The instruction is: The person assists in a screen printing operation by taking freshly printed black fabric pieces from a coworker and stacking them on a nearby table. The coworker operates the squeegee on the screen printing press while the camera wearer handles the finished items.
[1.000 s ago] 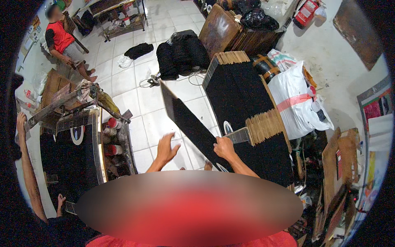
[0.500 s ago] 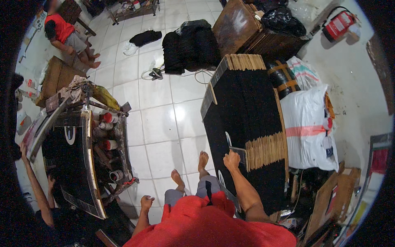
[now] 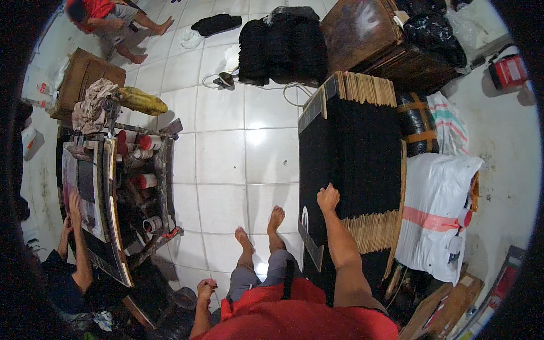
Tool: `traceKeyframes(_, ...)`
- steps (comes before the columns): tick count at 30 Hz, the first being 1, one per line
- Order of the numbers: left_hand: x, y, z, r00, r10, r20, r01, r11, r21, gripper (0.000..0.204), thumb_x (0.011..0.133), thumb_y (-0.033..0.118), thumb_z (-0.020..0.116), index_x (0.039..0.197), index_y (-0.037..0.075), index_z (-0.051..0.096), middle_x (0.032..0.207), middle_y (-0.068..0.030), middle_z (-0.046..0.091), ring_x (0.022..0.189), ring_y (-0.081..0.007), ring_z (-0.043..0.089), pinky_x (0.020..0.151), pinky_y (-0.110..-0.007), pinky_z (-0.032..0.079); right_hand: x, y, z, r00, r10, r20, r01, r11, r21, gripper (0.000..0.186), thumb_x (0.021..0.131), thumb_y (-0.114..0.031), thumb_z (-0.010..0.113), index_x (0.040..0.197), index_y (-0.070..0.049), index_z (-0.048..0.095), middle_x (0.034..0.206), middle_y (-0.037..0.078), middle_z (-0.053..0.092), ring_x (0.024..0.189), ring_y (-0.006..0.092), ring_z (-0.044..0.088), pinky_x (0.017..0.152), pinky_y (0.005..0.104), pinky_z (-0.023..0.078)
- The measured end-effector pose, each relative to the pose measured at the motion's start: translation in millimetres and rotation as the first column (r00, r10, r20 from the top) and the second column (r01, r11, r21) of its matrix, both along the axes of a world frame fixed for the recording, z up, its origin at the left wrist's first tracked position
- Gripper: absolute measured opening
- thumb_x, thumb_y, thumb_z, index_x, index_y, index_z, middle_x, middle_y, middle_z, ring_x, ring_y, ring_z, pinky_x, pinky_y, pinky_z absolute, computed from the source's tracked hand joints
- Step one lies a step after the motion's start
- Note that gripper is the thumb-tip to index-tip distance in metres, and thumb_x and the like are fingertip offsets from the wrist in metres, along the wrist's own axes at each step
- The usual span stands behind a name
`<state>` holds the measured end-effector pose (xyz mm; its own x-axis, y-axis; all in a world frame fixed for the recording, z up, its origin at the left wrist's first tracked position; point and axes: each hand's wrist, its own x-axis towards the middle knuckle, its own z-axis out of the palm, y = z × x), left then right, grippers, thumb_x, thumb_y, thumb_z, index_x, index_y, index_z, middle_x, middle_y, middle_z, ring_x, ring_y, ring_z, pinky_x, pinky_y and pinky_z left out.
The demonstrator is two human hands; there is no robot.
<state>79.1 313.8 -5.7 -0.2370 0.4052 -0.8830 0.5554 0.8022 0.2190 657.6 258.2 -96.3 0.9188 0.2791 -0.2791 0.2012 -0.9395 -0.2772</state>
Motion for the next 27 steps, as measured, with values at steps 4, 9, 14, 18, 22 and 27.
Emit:
traceKeyframes(4,-19,-5,4,0.994,0.072,-0.087,-0.075,0.997,-0.032,0.021,0.077,0.016,0.068,0.089,0.004,0.056,0.073,-0.0048,0.061,0.065,-0.0156,0.061,0.055,-0.028,0.043,24,17,-13,0.999,-0.038,-0.006,0.037,0.999,-0.006,0.036,0.076,-0.012,0.061,0.106,0.007,0.058,0.089,0.027,0.062,0.086,0.0412,0.060,0.079,0.0461,0.046)
traceKeyframes(9,-4,2,6,0.993,0.116,-0.021,-0.116,0.993,-0.008,0.024,0.077,0.016,0.068,0.093,0.003,0.056,0.076,-0.0053,0.062,0.067,-0.0155,0.062,0.057,-0.027,0.043,50,30,-29,0.999,-0.033,0.033,0.033,0.999,-0.012,0.035,0.077,-0.012,0.060,0.107,0.007,0.058,0.087,0.027,0.062,0.086,0.0416,0.060,0.079,0.0469,0.046)
traceKeyframes(14,20,18,3,0.999,0.043,0.031,-0.045,0.997,0.062,0.031,0.076,0.018,0.069,0.099,0.001,0.056,0.079,-0.0058,0.063,0.070,-0.0156,0.062,0.060,-0.027,0.044,66,39,-40,0.997,-0.068,0.044,0.070,0.996,-0.053,0.035,0.077,-0.012,0.060,0.107,0.007,0.058,0.088,0.026,0.063,0.087,0.0404,0.061,0.080,0.0462,0.047)
traceKeyframes(18,23,25,4,0.999,0.039,0.012,-0.040,0.999,0.037,0.029,0.077,0.018,0.068,0.098,0.002,0.057,0.079,-0.0058,0.063,0.071,-0.0164,0.062,0.061,-0.029,0.045,73,40,-40,0.998,-0.055,0.036,0.056,0.998,-0.017,0.035,0.077,-0.012,0.060,0.107,0.007,0.058,0.090,0.026,0.063,0.087,0.0395,0.061,0.080,0.0458,0.047)
traceKeyframes(22,19,23,6,1.000,0.010,0.009,-0.011,0.999,0.030,0.022,0.078,0.016,0.067,0.094,0.004,0.058,0.081,-0.0056,0.063,0.072,-0.0179,0.062,0.065,-0.032,0.046,82,43,-39,0.997,-0.072,0.034,0.072,0.997,-0.008,0.034,0.077,-0.012,0.059,0.105,0.007,0.058,0.089,0.026,0.063,0.086,0.0399,0.061,0.080,0.0459,0.047)
traceKeyframes(27,18,20,4,1.000,0.025,-0.019,-0.024,1.000,0.002,0.019,0.077,0.016,0.068,0.090,0.005,0.058,0.079,-0.0047,0.063,0.070,-0.0172,0.062,0.063,-0.031,0.046,88,41,-37,0.997,-0.069,0.040,0.069,0.998,-0.012,0.033,0.076,-0.013,0.060,0.104,0.006,0.059,0.088,0.026,0.063,0.086,0.0403,0.061,0.079,0.0461,0.047)
